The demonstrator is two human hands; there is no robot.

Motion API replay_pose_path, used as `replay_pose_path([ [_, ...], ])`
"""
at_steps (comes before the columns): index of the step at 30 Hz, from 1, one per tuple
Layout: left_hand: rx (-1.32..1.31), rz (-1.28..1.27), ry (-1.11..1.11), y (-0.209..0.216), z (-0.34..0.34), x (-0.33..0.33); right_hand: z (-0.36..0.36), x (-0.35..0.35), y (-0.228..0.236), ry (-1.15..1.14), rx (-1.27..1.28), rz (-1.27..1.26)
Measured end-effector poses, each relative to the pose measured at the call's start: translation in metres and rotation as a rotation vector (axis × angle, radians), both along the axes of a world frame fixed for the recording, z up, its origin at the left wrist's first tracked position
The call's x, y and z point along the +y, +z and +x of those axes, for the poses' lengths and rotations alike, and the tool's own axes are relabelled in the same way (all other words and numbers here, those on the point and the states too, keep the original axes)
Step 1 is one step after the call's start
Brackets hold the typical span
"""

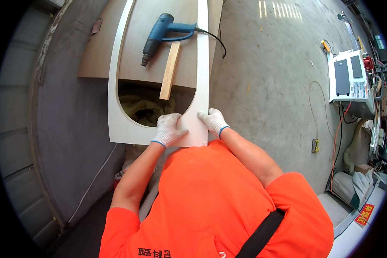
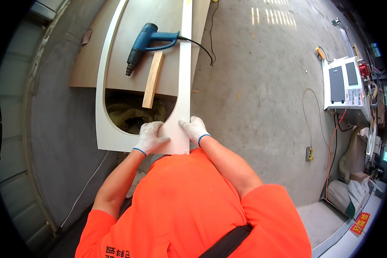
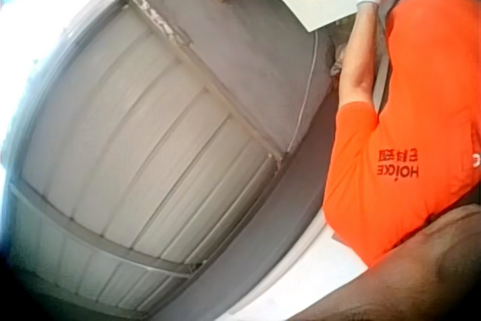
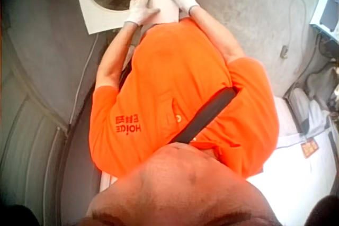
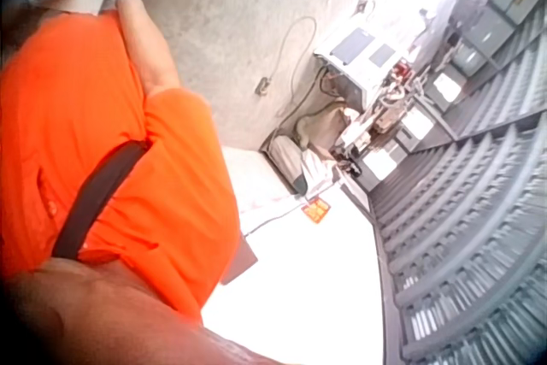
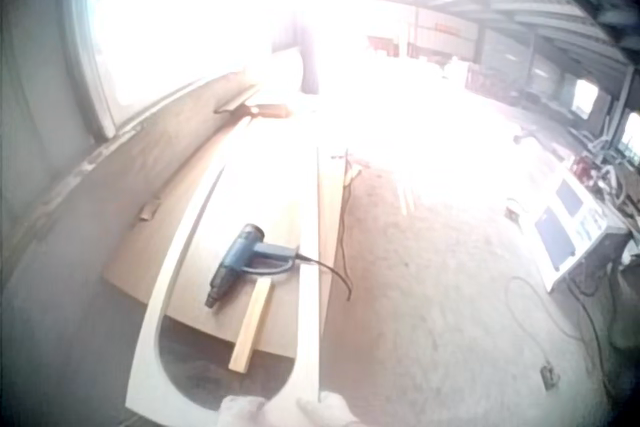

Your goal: The person applies white edge banding to a curved wooden panel. They use a heat gun to warm the adhesive and a wooden block to press the strip firmly onto the edge, working along the curve and straight sections.

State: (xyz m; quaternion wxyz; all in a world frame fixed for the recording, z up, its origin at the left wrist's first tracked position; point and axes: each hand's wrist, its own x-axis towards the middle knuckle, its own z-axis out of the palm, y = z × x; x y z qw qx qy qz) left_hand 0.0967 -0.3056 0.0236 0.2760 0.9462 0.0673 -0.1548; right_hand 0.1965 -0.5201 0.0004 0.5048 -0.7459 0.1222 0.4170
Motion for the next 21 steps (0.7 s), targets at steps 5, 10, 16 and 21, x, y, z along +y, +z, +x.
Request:
replay_pose_path([
  [5, -0.059, -0.029, 0.016, -0.012, -0.004, 0.0, 0.0, 0.002, -0.001, 0.001, -0.02, -0.019],
  [10, 0.1, 0.08, -0.103, 0.027, -0.018, 0.015, 0.023, 0.005, 0.035, 0.445, -0.326, -0.36],
  [16, -0.122, 0.221, -0.203, 0.012, -0.048, 0.028, 0.033, 0.043, 0.048, 1.278, -1.211, -0.2],
  [21, -0.19, 0.136, -0.114, -0.003, -0.055, 0.028, 0.011, 0.083, 0.054, 1.587, -0.992, -0.354],
])
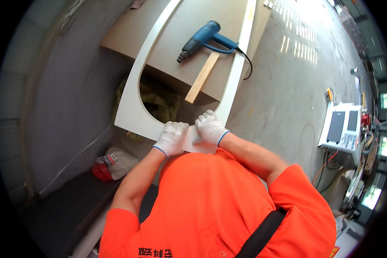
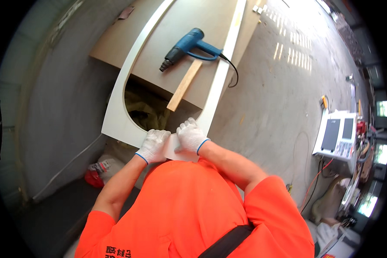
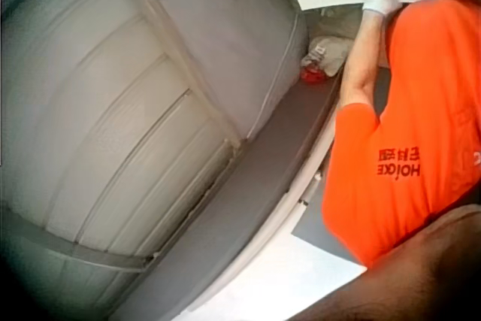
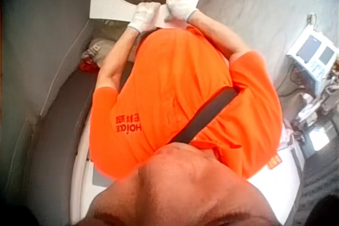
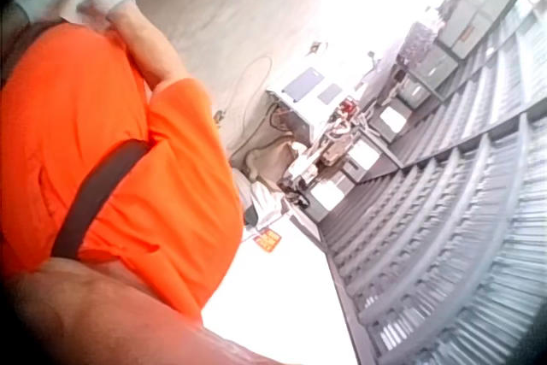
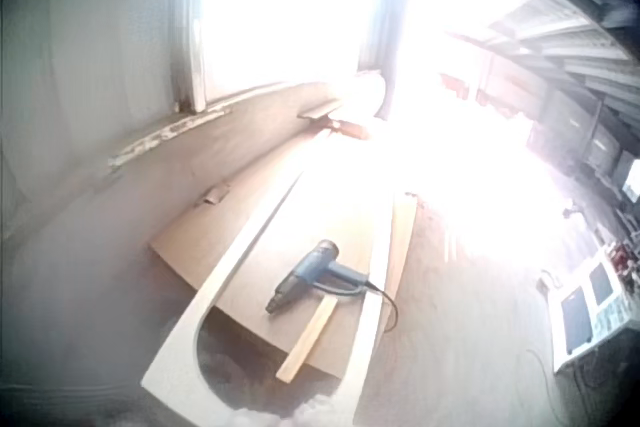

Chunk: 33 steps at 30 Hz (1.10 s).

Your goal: The person applies white edge banding to a curved wooden panel. They use a heat gun to warm the adhesive and a wooden block to press the strip firmly onto the edge, working along the curve and straight sections.

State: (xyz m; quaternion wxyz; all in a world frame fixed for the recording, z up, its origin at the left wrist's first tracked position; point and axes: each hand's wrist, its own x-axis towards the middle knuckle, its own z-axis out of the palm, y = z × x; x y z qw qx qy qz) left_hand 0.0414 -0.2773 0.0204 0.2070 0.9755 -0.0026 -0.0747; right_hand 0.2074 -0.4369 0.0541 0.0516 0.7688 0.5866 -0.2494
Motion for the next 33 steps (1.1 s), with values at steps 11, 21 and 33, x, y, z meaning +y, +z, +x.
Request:
replay_pose_path([
  [11, -0.042, -0.011, -0.002, 0.005, -0.005, 0.01, 0.041, -0.023, -0.014, 0.098, 0.109, 0.377],
  [21, -0.19, 0.05, -0.032, -0.001, -0.02, 0.042, 0.128, 0.043, -0.019, 0.217, -0.343, 0.678],
  [33, -0.106, 0.128, -0.261, 0.007, -0.03, 0.171, 0.066, 0.117, 0.066, 0.357, -0.084, 0.046],
])
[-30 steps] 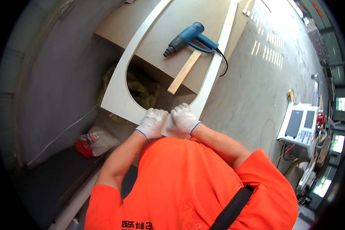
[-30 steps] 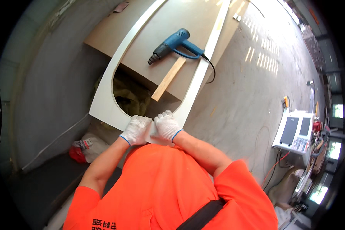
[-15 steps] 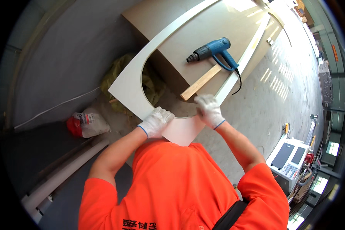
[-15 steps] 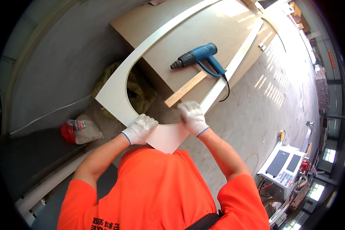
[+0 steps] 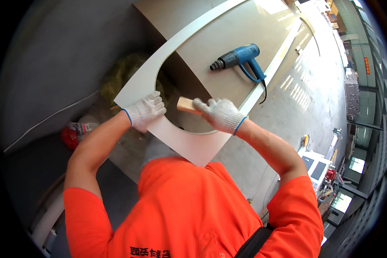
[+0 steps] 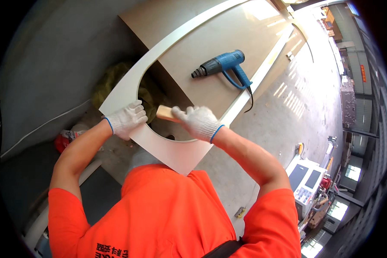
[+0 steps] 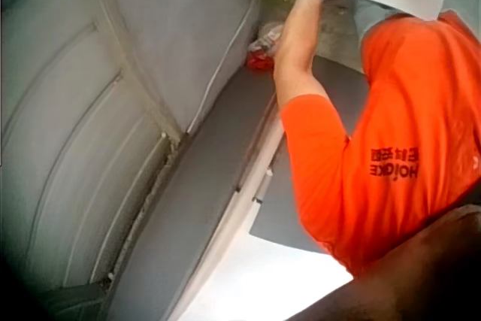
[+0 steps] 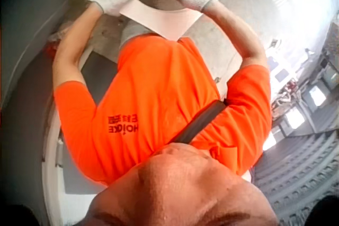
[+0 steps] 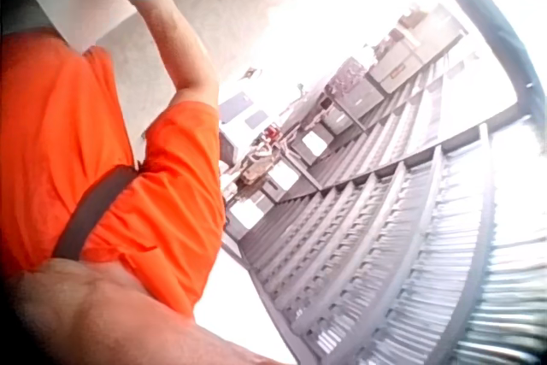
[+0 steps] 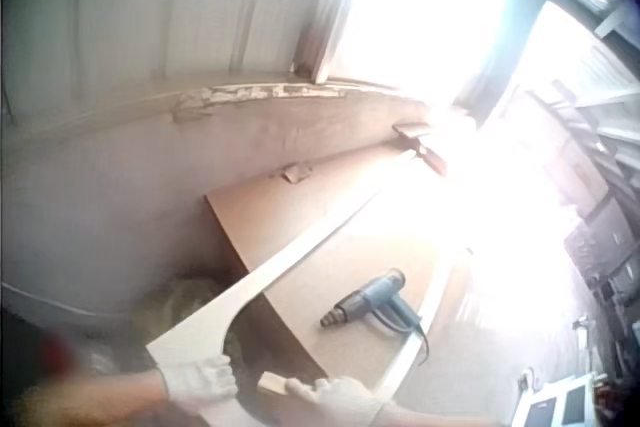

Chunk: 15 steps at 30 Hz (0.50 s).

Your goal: The person applies white edge banding to a curved wooden panel. They use a heat gun to warm the adhesive and a wooden block to press the strip firmly onto the edge, working along the curve and straight sections.

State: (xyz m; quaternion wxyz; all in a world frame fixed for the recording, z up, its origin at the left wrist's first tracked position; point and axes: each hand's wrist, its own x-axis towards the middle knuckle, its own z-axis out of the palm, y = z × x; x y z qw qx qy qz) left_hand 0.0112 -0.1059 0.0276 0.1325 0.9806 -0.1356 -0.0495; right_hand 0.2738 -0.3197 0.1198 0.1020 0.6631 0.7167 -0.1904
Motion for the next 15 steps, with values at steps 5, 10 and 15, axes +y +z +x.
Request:
replay_pose_path([
  [5, -0.06, -0.054, -0.042, -0.005, 0.006, 0.005, -0.013, -0.008, -0.024, -0.238, -0.024, -0.695],
  [10, -0.056, -0.046, -0.027, -0.011, 0.0, 0.005, -0.034, 0.008, -0.043, -0.479, 0.33, -0.701],
  [15, -0.01, -0.03, -0.032, -0.005, 0.0, 0.01, -0.053, 0.025, -0.058, -0.615, 0.493, -0.69],
])
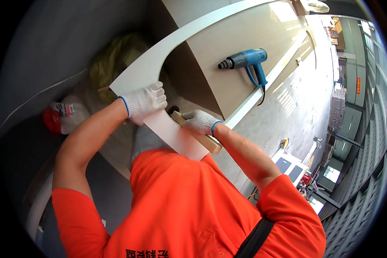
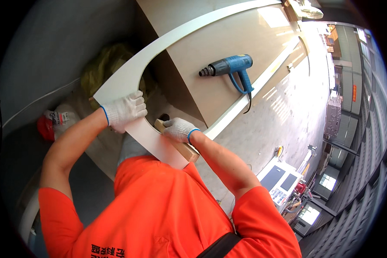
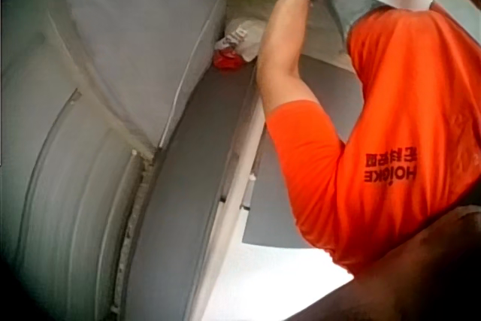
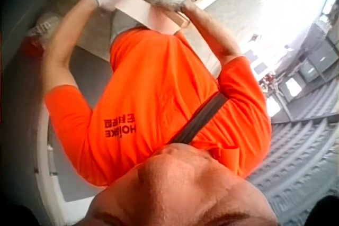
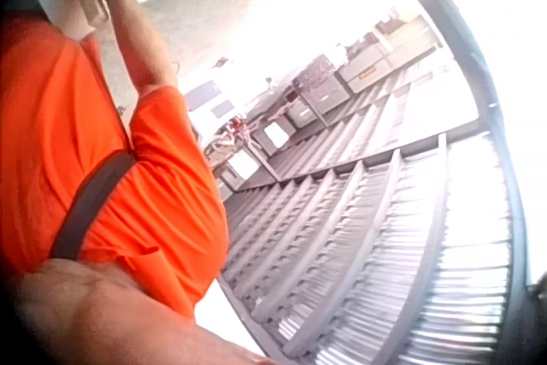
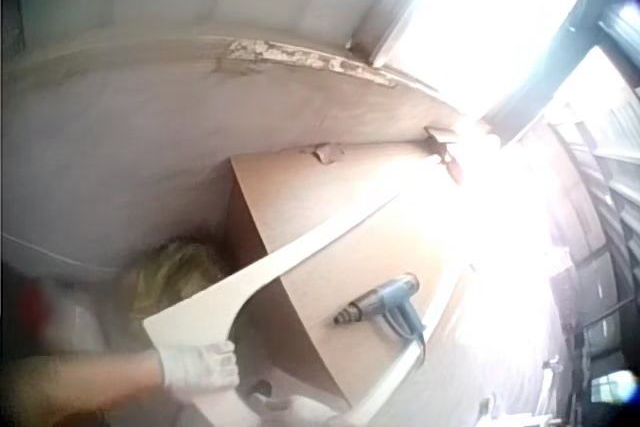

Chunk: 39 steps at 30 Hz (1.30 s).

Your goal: The person applies white edge banding to a curved wooden panel. They use a heat gun to warm the adhesive and a wooden block to press the strip firmly onto the edge, working along the curve and straight sections.

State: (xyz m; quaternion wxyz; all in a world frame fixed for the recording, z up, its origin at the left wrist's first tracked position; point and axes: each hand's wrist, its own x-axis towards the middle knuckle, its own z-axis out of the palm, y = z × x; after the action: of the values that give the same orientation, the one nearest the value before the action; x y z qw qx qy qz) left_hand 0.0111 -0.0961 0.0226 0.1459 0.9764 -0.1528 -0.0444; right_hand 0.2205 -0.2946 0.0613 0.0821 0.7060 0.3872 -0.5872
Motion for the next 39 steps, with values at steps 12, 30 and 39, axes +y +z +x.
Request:
replay_pose_path([
  [12, -0.077, 0.036, -0.015, 0.001, -0.002, 0.0, 0.016, -0.005, -0.017, 0.241, -0.161, -0.139],
  [30, -0.033, -0.02, -0.032, 0.005, 0.006, 0.002, 0.008, 0.001, 0.002, 0.062, -0.008, -0.012],
  [39, -0.027, -0.007, -0.029, 0.011, 0.002, 0.003, 0.005, -0.003, 0.004, 0.065, -0.092, -0.051],
])
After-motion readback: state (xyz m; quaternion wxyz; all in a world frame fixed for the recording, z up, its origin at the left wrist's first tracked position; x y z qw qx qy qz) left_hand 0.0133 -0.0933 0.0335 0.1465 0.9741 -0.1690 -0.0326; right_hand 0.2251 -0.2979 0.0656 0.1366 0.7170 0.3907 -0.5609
